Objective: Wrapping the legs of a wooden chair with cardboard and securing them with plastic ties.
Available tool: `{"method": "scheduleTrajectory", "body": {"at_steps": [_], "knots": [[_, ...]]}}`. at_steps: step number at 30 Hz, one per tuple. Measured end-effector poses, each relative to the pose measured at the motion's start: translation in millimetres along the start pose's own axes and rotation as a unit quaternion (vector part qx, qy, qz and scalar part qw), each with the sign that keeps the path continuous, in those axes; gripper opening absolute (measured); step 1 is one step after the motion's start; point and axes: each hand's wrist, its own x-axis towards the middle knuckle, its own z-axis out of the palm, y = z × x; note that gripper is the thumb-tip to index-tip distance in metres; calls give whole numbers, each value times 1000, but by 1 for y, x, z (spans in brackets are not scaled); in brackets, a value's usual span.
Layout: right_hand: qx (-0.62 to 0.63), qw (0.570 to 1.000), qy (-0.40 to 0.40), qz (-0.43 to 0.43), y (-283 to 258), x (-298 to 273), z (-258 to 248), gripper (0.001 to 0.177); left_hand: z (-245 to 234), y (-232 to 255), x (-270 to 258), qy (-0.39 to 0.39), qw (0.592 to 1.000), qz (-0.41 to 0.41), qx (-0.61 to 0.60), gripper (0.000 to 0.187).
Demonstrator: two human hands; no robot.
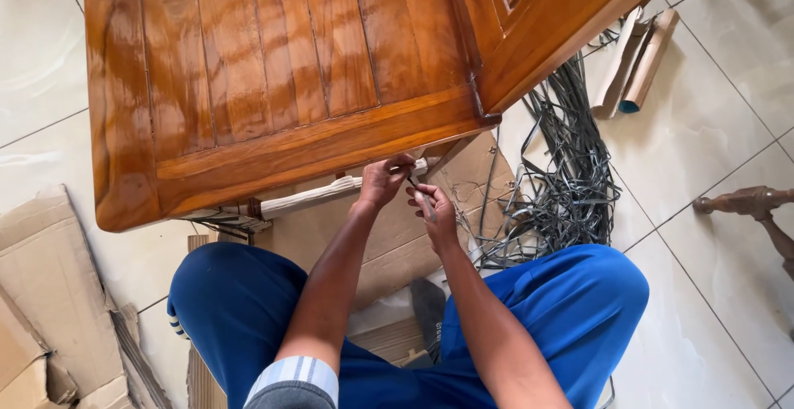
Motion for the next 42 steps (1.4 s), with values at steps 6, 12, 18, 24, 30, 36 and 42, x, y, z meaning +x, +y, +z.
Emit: {"method": "scheduleTrajectory", "body": {"at_steps": [6, 12, 18, 24, 30, 36, 42], "knots": [[-241, 959, 88, -124, -3, 0, 5, 12, -5, 10, -7, -6, 996, 62, -59, 18], [-426, 810, 53, -400, -19, -1, 15, 16, -27, 29, -12, -45, 992, 78, -91, 21], [-471, 779, 67, -409, -11, 20, 7, 16, -23, 19, -10, -54, 990, 80, -103, 17], [-354, 893, 156, -230, -9, 24, 15, 2, -16, 6, -5, -94, 989, 47, -109, 23], [-237, 946, 196, -101, 2, 37, 14, 15, -8, -5, -1, -104, 987, 5, -125, 24], [-325, 924, 159, -121, 5, 36, 14, 14, -7, -2, -1, -87, 988, -28, -125, 21], [-164, 978, 90, -91, -1, 30, 23, 14, -21, 7, -7, -68, 989, -36, -126, 19]]}}
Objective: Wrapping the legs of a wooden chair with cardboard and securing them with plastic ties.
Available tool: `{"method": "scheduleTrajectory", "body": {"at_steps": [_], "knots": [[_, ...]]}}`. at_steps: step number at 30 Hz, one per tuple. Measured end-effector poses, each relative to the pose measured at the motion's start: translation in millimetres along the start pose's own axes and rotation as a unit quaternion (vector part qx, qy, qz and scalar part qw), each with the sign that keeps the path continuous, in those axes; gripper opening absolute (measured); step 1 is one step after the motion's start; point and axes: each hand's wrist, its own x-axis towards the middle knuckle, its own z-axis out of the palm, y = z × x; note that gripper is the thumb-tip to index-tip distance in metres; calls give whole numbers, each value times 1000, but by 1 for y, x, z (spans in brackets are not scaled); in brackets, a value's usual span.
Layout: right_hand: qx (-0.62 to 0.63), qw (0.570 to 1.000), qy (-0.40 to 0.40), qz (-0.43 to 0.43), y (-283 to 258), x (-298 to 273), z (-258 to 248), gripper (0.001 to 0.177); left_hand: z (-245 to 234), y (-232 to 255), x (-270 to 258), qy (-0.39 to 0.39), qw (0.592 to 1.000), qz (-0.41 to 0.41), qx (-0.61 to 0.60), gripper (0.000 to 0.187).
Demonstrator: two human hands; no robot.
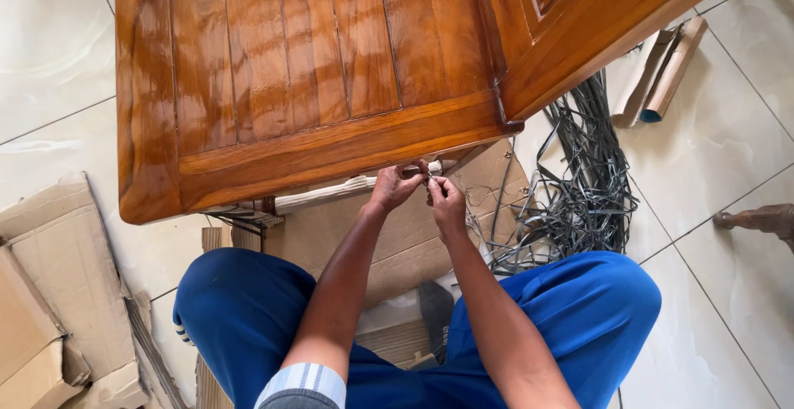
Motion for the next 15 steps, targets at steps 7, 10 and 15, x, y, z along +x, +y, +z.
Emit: {"method": "scheduleTrajectory", "body": {"at_steps": [7, 10, 15], "knots": [[231, 964, -51, 119, -6, 9, 0, 11, -21, 30, -12, -65, 996, 57, 24, 23], [222, 967, -46, 115, 3, 13, -2, 10, -19, 18, -10, -49, 998, 46, 15, 22], [223, 967, 3, 126, 38, 21, -1, 9, -9, 24, -1, 40, 996, -24, 77, 67]]}}
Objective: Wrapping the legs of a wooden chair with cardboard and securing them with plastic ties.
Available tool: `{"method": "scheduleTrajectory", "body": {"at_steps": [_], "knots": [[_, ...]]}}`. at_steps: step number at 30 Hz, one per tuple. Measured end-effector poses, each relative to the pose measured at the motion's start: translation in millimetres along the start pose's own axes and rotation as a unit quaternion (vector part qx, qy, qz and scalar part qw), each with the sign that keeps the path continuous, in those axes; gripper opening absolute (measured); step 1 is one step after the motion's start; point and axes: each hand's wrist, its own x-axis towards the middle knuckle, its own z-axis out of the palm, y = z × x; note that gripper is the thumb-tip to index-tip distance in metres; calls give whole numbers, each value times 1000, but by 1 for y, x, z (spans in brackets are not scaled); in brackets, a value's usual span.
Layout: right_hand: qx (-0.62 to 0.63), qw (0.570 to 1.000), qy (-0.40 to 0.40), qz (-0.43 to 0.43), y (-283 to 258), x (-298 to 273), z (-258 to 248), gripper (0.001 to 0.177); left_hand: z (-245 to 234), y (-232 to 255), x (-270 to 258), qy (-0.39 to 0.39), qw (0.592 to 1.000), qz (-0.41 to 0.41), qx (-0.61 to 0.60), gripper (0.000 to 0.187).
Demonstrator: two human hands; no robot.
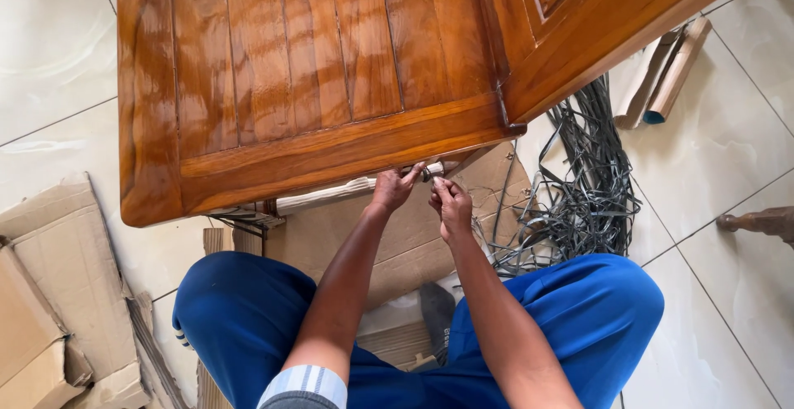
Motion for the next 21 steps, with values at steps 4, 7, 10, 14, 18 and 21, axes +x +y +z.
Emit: {"method": "scheduleTrajectory", "body": {"at_steps": [4, 7, 10, 14, 18, 21], "knots": [[-41, 999, 30, 17, 22, 8, -11, 7, 36, -69, 27, 77, 974, 112, 182, 46], [-68, 997, 38, 12, 33, 13, -17, 7, 53, -105, 42, 170, 885, 273, 335, 14], [-97, 994, 48, 6, 39, 16, -21, 8, 68, -119, 47, 221, 834, 309, 400, 10], [-136, 989, 61, 3, 51, 22, -24, 10, 100, -158, 63, 208, 821, 272, 457, 10], [-139, 989, 58, 6, 54, 26, -25, 10, 107, -170, 68, 196, 823, 247, 472, 11], [-124, 991, 44, 40, 40, 13, -20, 11, 69, -125, 43, 198, 845, 274, 415, 19]]}}
